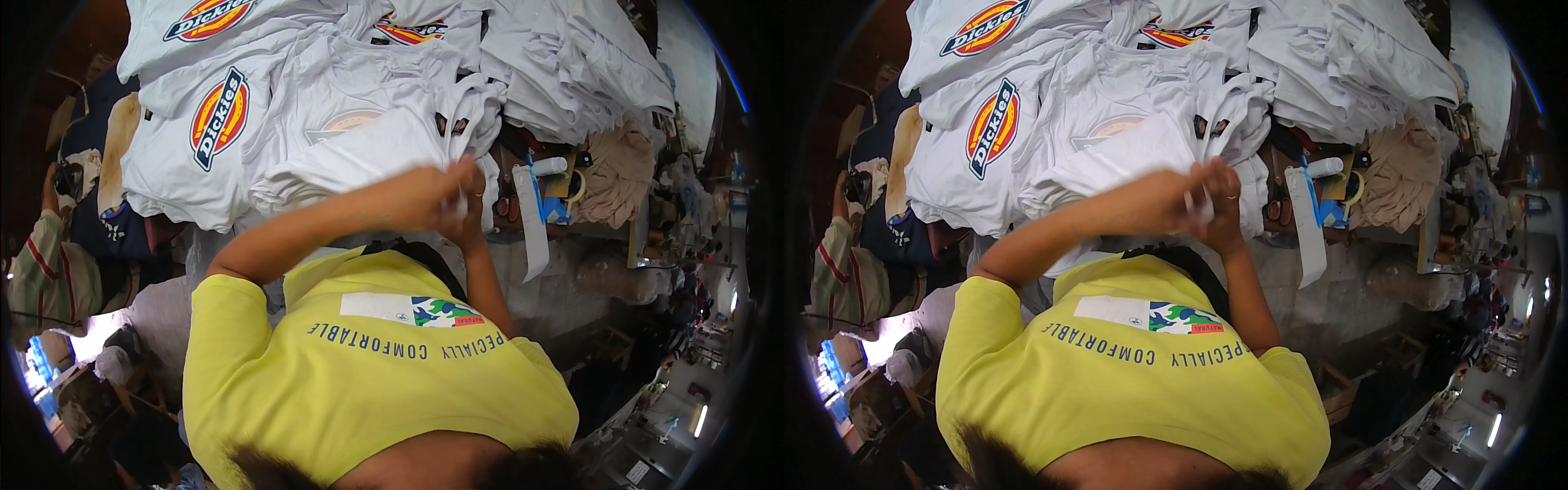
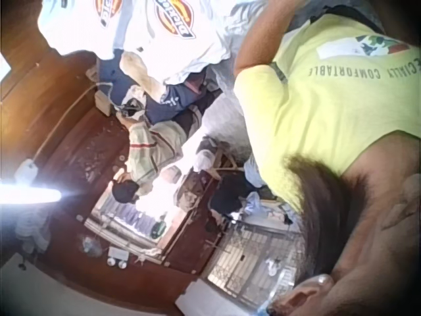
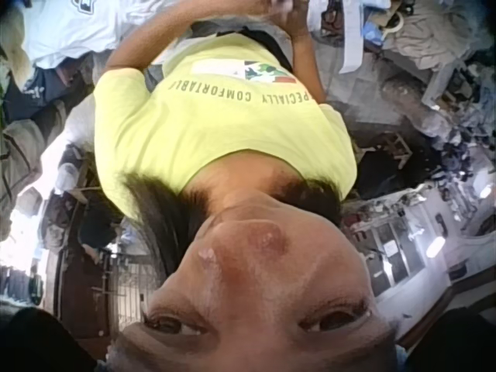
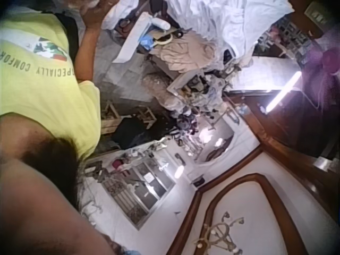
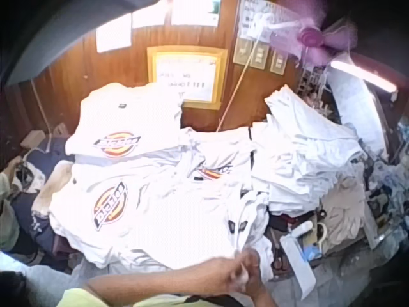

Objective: The person uses shears to trim a loose thread from a white shirt, folds the garment, and places it into a stack on a workspace, before writing on a piece of paper.

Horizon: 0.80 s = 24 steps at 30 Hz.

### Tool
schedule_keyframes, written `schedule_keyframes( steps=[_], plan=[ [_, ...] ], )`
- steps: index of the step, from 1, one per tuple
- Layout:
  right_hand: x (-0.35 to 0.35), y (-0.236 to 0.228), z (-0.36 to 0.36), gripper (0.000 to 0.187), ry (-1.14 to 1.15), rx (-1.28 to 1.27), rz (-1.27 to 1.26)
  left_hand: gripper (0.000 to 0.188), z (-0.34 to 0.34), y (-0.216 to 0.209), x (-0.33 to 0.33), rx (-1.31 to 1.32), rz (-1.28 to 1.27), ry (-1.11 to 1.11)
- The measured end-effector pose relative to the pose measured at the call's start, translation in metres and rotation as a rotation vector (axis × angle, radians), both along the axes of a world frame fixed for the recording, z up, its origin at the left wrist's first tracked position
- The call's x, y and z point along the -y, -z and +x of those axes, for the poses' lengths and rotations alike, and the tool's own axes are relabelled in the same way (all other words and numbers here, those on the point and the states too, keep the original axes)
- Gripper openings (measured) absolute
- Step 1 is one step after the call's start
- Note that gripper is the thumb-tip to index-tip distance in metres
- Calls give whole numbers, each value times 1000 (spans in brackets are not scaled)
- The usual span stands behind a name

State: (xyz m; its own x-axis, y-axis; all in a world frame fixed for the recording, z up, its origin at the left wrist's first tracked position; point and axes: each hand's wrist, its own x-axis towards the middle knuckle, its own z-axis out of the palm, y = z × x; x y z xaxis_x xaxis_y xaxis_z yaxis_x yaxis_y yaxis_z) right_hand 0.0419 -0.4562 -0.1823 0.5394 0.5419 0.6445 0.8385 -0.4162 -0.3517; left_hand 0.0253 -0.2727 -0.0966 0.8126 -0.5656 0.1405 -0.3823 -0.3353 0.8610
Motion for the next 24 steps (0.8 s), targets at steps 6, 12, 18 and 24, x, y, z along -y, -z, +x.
schedule_keyframes(
  steps=[6, 12, 18, 24],
  plan=[
    [5, 23, -9, 40, -3, -115, 4, 33, 117, 59, -86, 8, 12, -468],
    [16, 69, -22, 38, 94, -380, 18, 46, 172, 141, -207, -214, 766, -1185],
    [14, 68, -24, 42, 100, -414, -10, 23, 122, 124, -145, -225, -61, -828],
    [13, 71, -24, 42, 109, -403, 0, 24, 60, 122, -76, -907, -1285, -775]
  ],
)
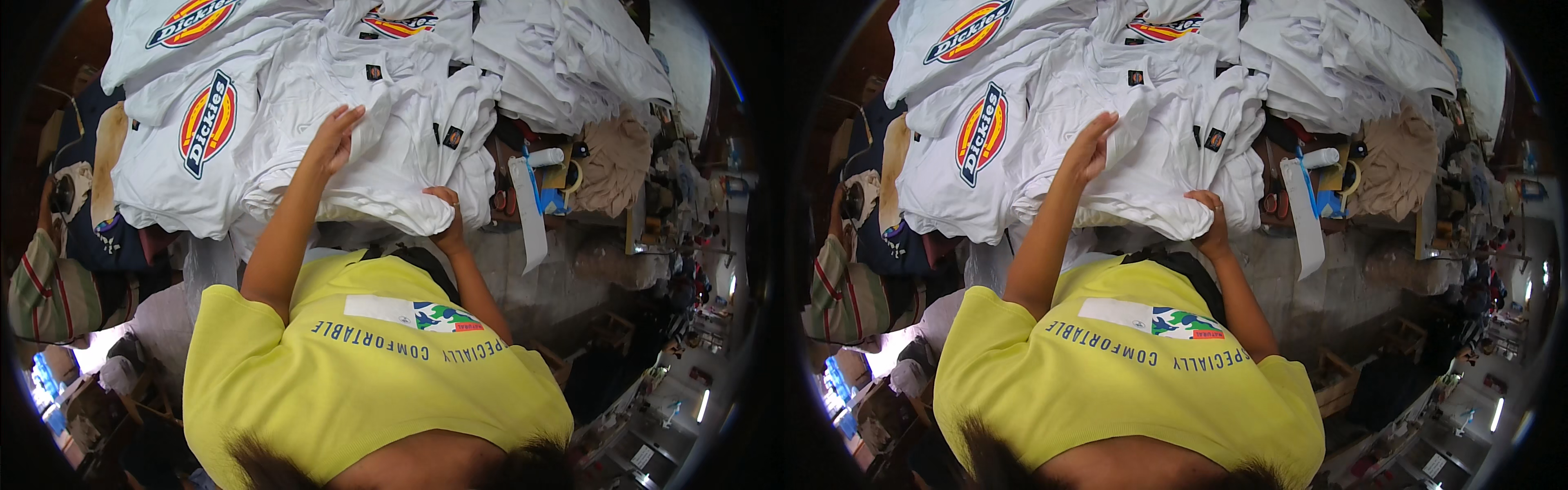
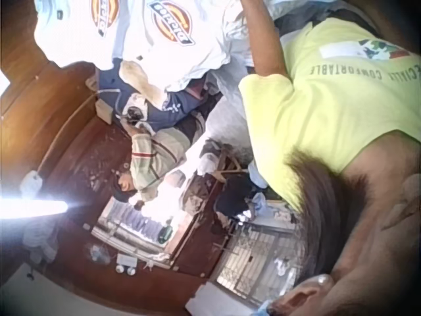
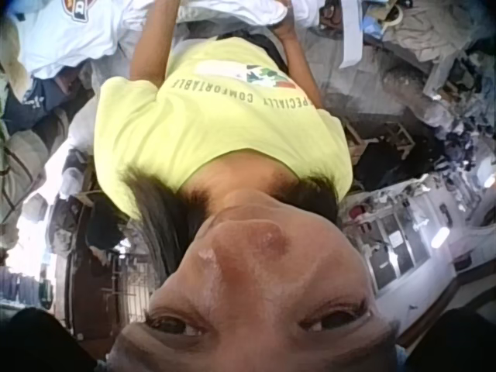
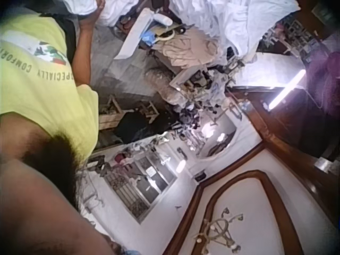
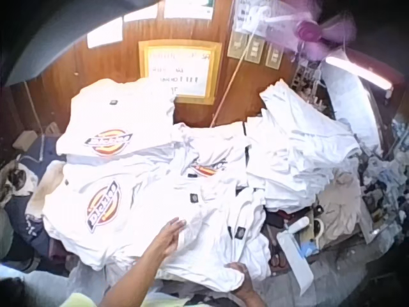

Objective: The person uses shears to trim a loose thread from a white shirt, folds the garment, and places it into a stack on a workspace, before writing on a piece of paper.

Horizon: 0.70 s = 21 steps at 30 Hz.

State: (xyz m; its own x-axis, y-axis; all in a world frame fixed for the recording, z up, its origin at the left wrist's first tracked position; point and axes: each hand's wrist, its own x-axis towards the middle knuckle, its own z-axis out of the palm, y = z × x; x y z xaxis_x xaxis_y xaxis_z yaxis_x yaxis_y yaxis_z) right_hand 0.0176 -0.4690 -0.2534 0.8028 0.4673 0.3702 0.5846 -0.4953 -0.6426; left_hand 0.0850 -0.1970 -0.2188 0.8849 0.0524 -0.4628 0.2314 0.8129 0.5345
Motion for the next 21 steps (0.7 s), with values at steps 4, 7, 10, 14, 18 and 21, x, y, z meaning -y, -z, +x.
schedule_keyframes(
  steps=[4, 7, 10, 14, 18, 21],
  plan=[
    [3, 2, 1, 46, 0, -12, 5, 26, -27, -25, 6, 2, -119, -35],
    [1, -5, -2, 49, 15, -37, 78, 33, -58, -64, 25, 298, 875, 50],
    [-3, -14, -7, 52, 60, 298, -7, 36, -84, -84, 57, 870, 1412, 298],
    [0, -23, -3, 44, -40, 514, -185, 27, -105, -38, 92, 817, 1398, 584],
    [1, -24, -12, 39, -29, 392, -179, 24, -18, -23, 33, 846, 1358, 782],
    [-1, -2, -10, 45, 48, 246, -138, 42, 80, 13, -56, 465, 1892, -158]
  ],
)
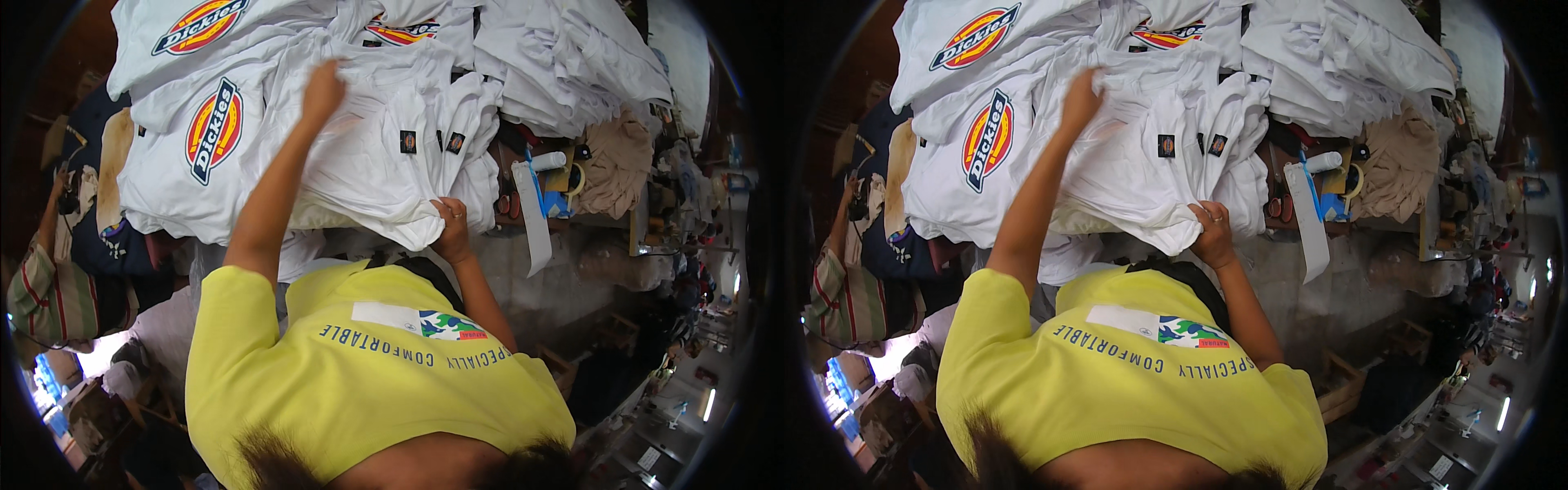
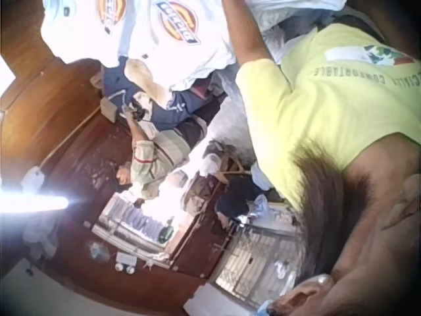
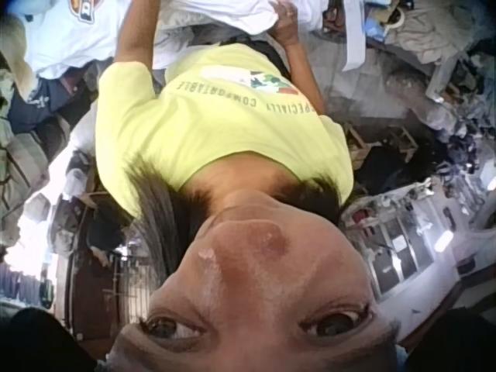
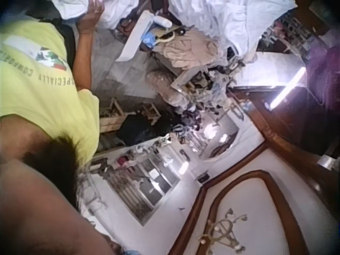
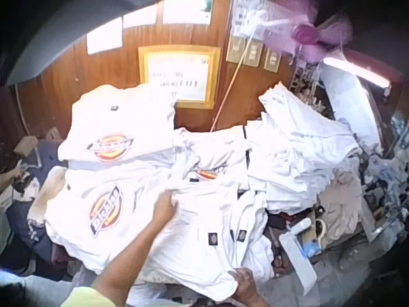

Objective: The person uses shears to trim a loose thread from a white shirt, folds the garment, and places it into a stack on a workspace, before writing on a piece of paper.

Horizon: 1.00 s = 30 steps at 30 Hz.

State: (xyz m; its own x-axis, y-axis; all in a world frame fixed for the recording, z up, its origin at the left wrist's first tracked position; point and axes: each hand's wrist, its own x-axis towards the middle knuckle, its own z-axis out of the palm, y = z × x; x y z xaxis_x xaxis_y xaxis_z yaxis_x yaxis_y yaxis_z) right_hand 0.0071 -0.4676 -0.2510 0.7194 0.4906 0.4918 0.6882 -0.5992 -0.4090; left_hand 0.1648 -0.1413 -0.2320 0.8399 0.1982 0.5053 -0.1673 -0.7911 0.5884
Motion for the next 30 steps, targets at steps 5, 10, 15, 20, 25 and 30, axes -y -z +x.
schedule_keyframes(
  steps=[5, 10, 15, 20, 25, 30],
  plan=[
    [5, 28, -3, 57, 56, -128, 105, 43, 58, 13, -93, -175, 250, -456],
    [4, 30, -9, 58, 106, -165, 127, 53, 34, -1, -67, -8, 133, -233],
    [0, 26, -2, 58, 50, -138, 111, 63, -31, -1, -15, -43, -858, -41],
    [-1, 23, 1, 59, 26, -127, 145, 62, -95, -34, 36, -319, -1305, 195],
    [-2, 9, -2, 60, -24, 12, 175, 63, -170, -67, 106, -297, -349, 680],
    [4, 0, -1, 67, -128, 35, 34, 72, -182, -79, 116, -424, -135, 981]
  ],
)
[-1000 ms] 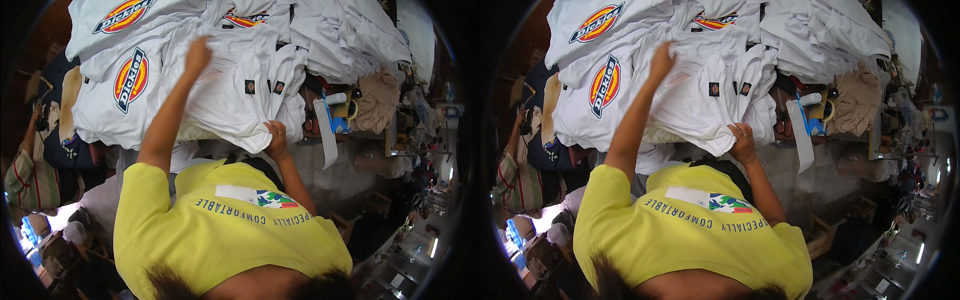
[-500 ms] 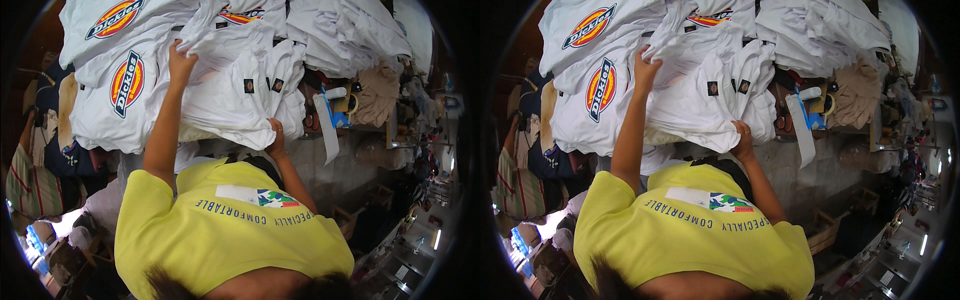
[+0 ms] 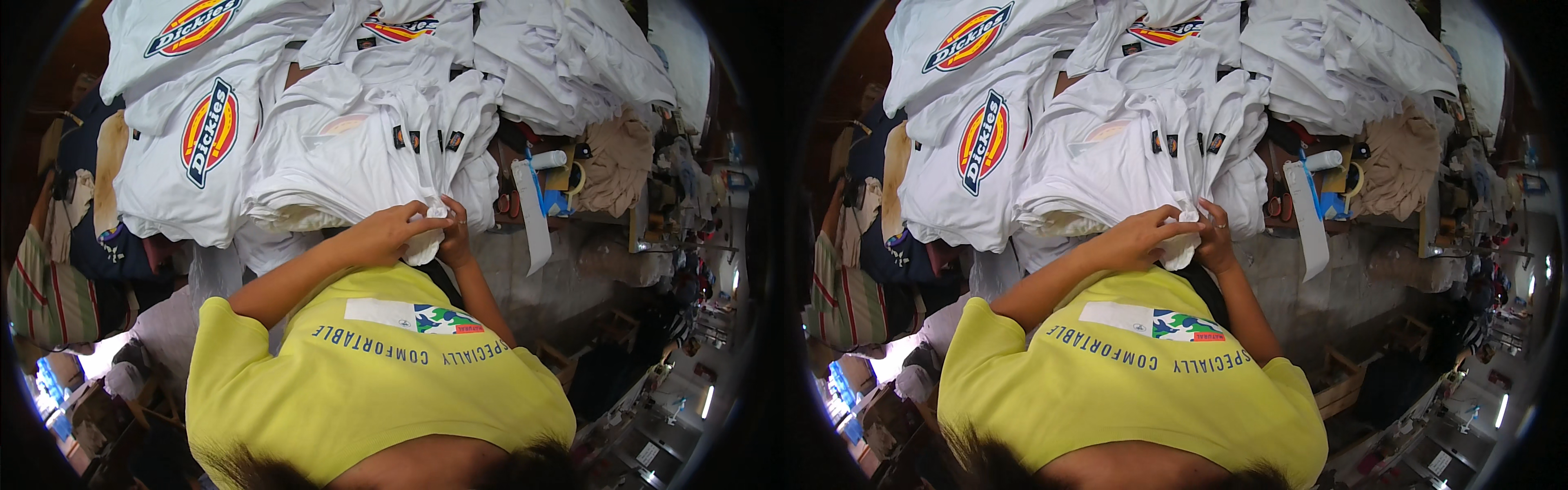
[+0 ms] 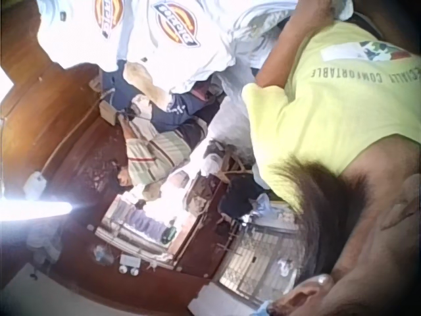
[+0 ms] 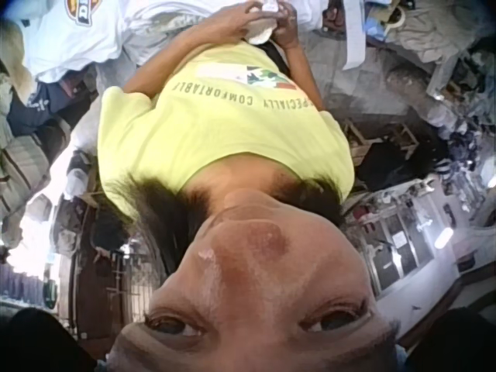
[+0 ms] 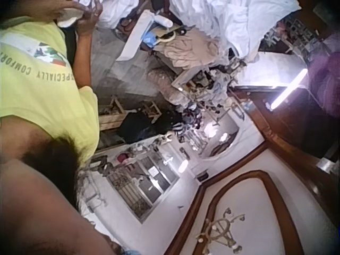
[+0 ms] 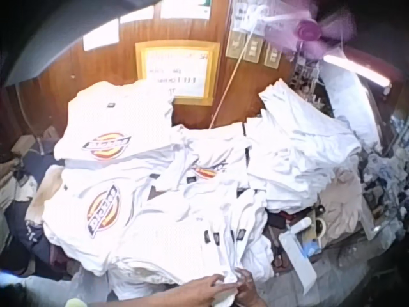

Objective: The person uses shears to trim a loose thread from a white shirt, folds the garment, and places it into a stack on a workspace, before writing on a piece of paper.

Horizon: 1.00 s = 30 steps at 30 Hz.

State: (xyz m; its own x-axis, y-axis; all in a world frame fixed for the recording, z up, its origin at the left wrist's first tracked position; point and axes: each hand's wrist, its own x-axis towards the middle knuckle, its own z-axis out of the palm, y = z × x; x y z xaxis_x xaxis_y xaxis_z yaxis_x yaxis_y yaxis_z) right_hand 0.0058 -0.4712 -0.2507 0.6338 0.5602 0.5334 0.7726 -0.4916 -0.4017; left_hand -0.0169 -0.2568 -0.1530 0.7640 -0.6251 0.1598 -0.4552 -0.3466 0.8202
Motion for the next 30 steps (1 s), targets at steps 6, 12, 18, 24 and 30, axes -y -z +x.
schedule_keyframes(
  steps=[6, 12, 18, 24, 30],
  plan=[
    [-13, -29, 1, 53, 71, -45, 261, 66, 7, -5, 10, 199, 230, 235],
    [-5, -16, -7, 42, 105, -44, 13, 30, 65, 16, -25, -158, -27, 10],
    [-3, 10, -3, 48, 105, -143, 6, 33, 159, 107, -123, 646, 639, -953],
    [-6, 10, -9, 53, 227, -252, 72, 33, 113, 29, -70, 308, 209, -703],
    [-16, 7, -13, 55, 300, -428, 407, 48, 3, 17, 8, 444, 166, -155]
  ],
)
